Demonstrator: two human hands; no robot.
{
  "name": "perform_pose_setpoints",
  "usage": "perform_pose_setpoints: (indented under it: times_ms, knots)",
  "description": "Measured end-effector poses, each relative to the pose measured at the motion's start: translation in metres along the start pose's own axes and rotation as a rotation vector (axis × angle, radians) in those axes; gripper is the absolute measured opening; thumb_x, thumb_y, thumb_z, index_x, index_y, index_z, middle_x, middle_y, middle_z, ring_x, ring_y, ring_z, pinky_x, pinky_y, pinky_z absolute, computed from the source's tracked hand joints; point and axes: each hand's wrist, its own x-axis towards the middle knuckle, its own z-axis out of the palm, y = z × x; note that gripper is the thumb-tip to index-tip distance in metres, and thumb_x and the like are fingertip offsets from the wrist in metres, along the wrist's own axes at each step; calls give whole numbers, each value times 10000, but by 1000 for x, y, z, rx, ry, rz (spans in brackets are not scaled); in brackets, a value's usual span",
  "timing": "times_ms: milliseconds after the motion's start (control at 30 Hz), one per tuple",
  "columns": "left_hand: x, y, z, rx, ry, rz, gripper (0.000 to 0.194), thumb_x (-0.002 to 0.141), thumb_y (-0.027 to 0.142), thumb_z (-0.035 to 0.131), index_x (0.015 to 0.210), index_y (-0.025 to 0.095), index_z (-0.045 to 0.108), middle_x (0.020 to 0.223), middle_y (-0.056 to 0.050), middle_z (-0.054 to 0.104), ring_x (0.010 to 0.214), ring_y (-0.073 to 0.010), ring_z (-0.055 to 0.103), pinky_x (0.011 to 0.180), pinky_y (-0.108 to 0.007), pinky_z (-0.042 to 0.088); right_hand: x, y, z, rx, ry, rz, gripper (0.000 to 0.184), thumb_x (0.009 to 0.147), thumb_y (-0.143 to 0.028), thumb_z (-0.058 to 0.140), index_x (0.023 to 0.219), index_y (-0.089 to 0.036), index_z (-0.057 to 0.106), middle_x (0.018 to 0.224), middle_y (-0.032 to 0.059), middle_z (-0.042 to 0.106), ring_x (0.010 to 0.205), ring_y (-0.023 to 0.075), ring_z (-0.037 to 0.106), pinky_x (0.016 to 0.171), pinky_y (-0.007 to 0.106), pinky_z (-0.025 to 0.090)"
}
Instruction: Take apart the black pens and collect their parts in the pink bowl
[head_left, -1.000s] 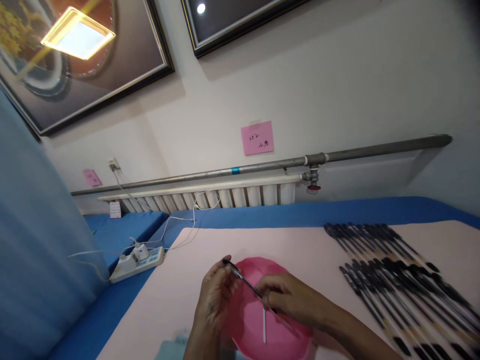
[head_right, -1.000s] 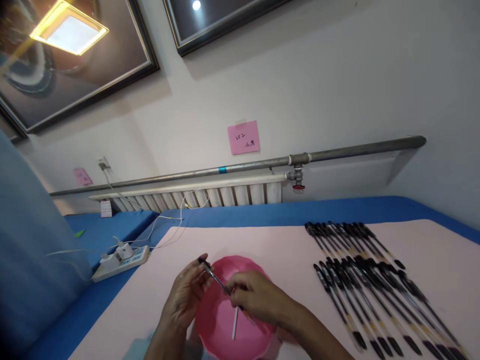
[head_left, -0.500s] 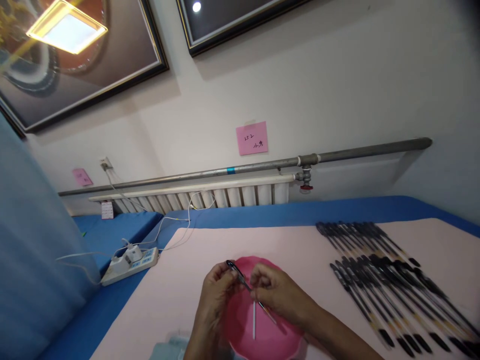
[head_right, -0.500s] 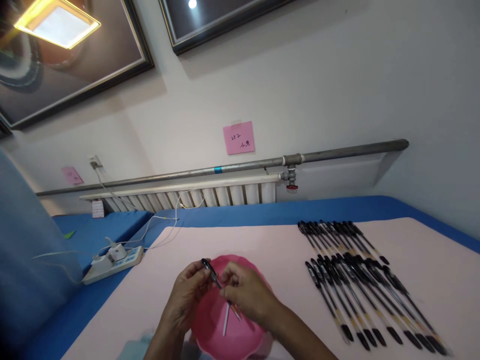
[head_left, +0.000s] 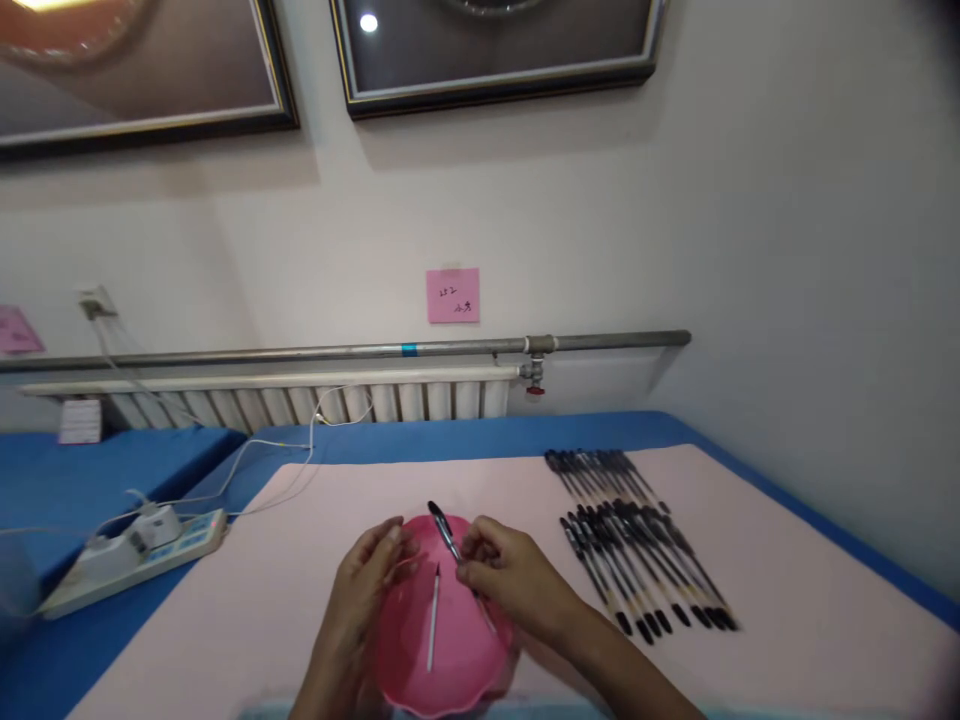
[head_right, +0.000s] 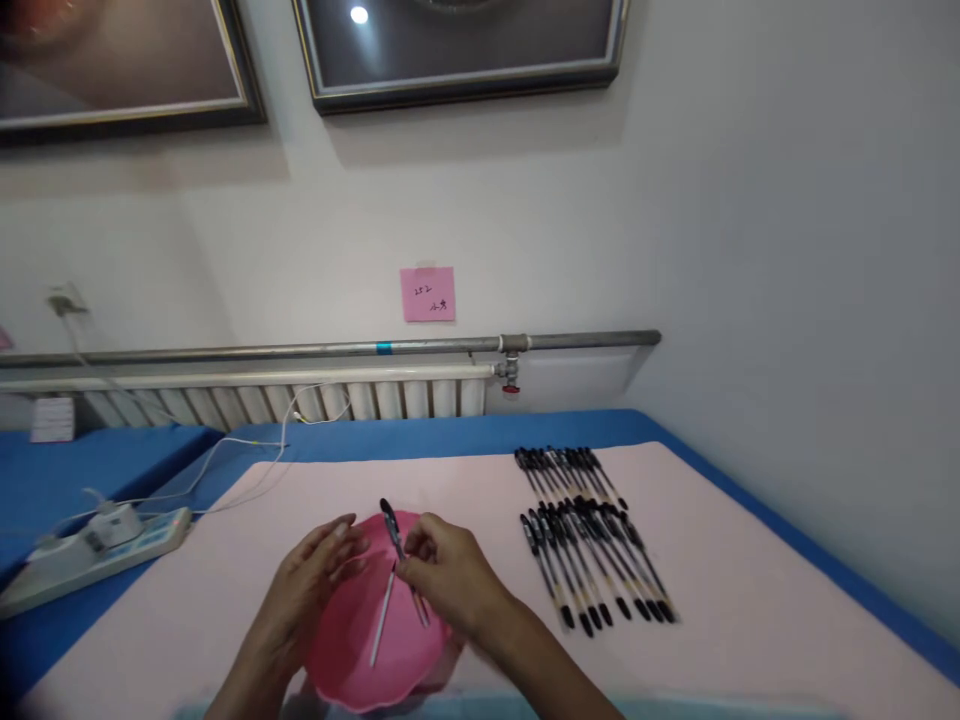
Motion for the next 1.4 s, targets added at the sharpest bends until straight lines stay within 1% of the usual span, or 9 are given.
perform_pose_setpoints:
  times_ms: [100,167,267,600,833,967,1100,1233,1400]
  knots:
    - [-4,3,1,16,6,-27,173,726,159,664,895,147,632,757,-47,701,638,-128,660,587,-229,527,-23,14,-25,-230,148,42,100,691,-104,494,687,-202,475,573,-60,481,563,106,484,512,195,345]
    - [-6,4,2,35,-18,-44,152,742,139,645,893,148,627,720,-45,694,622,-124,658,578,-224,528,-36,27,-42,-597,260,112,114,761,-124,406,705,-213,450,546,-58,491,508,112,487,476,202,315]
    - [-8,3,1,53,-48,-58,142,751,139,636,892,148,621,701,-47,689,618,-126,658,582,-230,534,-45,45,-60,-802,293,116,148,735,-69,406,685,-202,447,589,-18,543,572,134,513,516,223,289]
    - [-9,2,-1,117,-48,-45,146,751,151,613,896,145,617,737,-44,682,613,-117,643,576,-223,512,-36,63,-66,-1185,306,108,181,801,-67,405,837,-144,564,864,115,670,766,219,616,595,277,296]
    - [-4,1,-8,229,-66,-2,294,679,310,648,919,151,591,822,-55,663,683,-138,635,631,-251,501,-37,56,-69,-1267,330,99,184,820,-73,398,814,-159,561,843,101,682,738,210,635,568,273,303]
    - [1,6,-19,543,-72,142,258,739,392,498,841,161,553,723,-19,606,587,-122,582,563,-251,464,-44,47,-60,-1215,322,31,211,884,-190,361,733,-187,508,785,74,661,697,192,619,558,264,321]
    - [2,4,-21,834,-94,165,160,744,322,477,693,183,537,540,34,517,493,-120,510,490,-232,386,-54,47,-45,-1094,266,-111,229,875,-240,385,658,-210,451,670,25,621,586,160,583,503,241,308]
    - [-6,-14,-5,1170,-142,194,61,689,224,560,661,177,588,680,-27,635,650,-159,578,599,-252,385,-60,54,-36,-1022,203,-181,229,857,-244,405,632,-214,434,609,6,589,533,146,558,475,231,294]
    - [-11,-34,6,1480,-120,163,209,761,289,507,711,136,640,790,-181,681,722,-265,632,648,-334,405,-60,56,-38,-982,133,-139,226,855,-221,399,631,-212,435,617,11,578,551,144,553,497,236,305]
